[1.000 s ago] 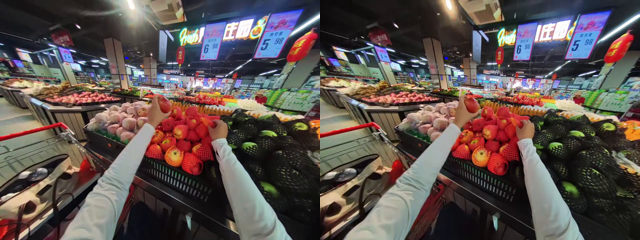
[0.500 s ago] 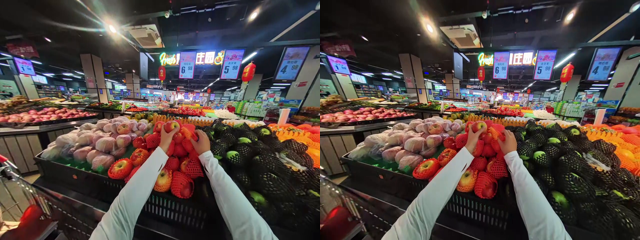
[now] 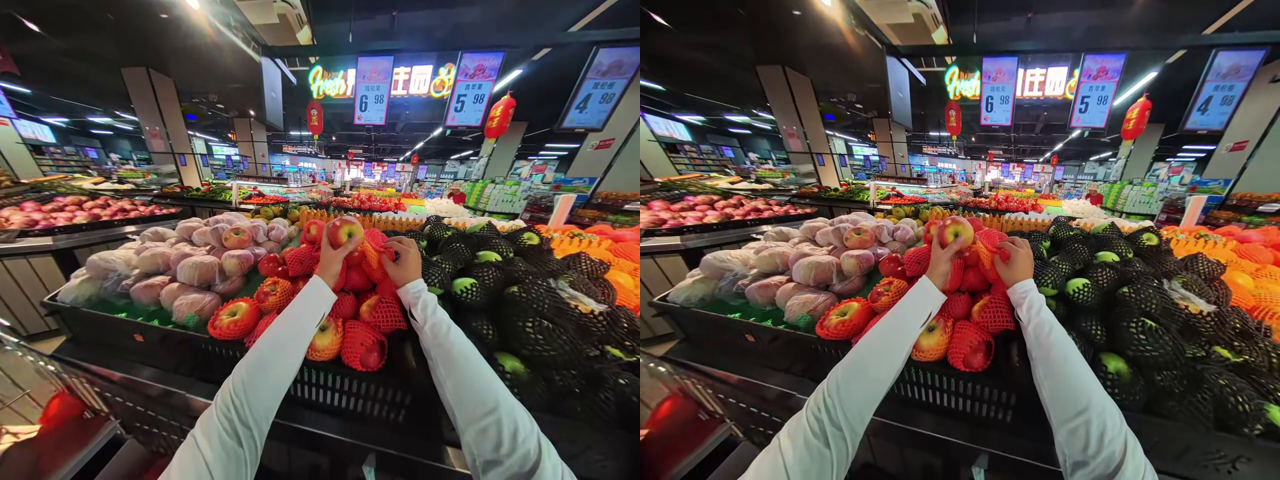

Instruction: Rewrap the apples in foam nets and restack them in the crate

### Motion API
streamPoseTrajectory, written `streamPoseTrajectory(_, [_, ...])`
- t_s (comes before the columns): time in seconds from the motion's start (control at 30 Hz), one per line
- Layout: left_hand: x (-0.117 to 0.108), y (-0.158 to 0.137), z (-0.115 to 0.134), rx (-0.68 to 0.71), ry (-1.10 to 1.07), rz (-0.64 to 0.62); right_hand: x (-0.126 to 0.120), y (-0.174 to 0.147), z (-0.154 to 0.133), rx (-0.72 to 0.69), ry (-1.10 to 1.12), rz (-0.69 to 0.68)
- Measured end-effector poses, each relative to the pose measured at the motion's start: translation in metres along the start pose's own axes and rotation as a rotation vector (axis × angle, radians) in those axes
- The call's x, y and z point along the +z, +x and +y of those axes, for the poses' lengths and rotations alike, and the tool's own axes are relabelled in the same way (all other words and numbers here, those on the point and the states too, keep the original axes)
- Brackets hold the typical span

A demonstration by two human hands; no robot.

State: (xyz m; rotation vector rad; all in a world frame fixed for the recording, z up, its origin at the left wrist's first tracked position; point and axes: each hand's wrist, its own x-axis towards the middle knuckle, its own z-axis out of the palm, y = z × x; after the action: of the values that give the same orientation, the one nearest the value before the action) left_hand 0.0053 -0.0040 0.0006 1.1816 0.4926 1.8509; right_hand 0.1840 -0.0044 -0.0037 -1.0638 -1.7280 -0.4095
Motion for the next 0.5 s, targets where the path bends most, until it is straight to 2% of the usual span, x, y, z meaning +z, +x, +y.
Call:
streamPoseTrajectory(0.1, [0.001,-0.006,0.001,0.034,0.0,-0.113,-0.002,0.0,-0.003,0.054,-0.06,0.033])
streamPoseTrajectory(0.2, [0.002,-0.011,0.003,0.033,0.036,-0.283,-0.004,-0.001,-0.006,0.145,-0.056,0.067])
streamPoseTrajectory(0.37, [0.001,-0.014,0.001,0.123,0.319,-0.586,-0.004,-0.001,-0.006,0.164,-0.024,0.199])
streamPoseTrajectory(0.5, [-0.008,-0.008,-0.011,0.163,0.544,-0.716,-0.003,0.001,0.0,0.187,-0.088,0.253])
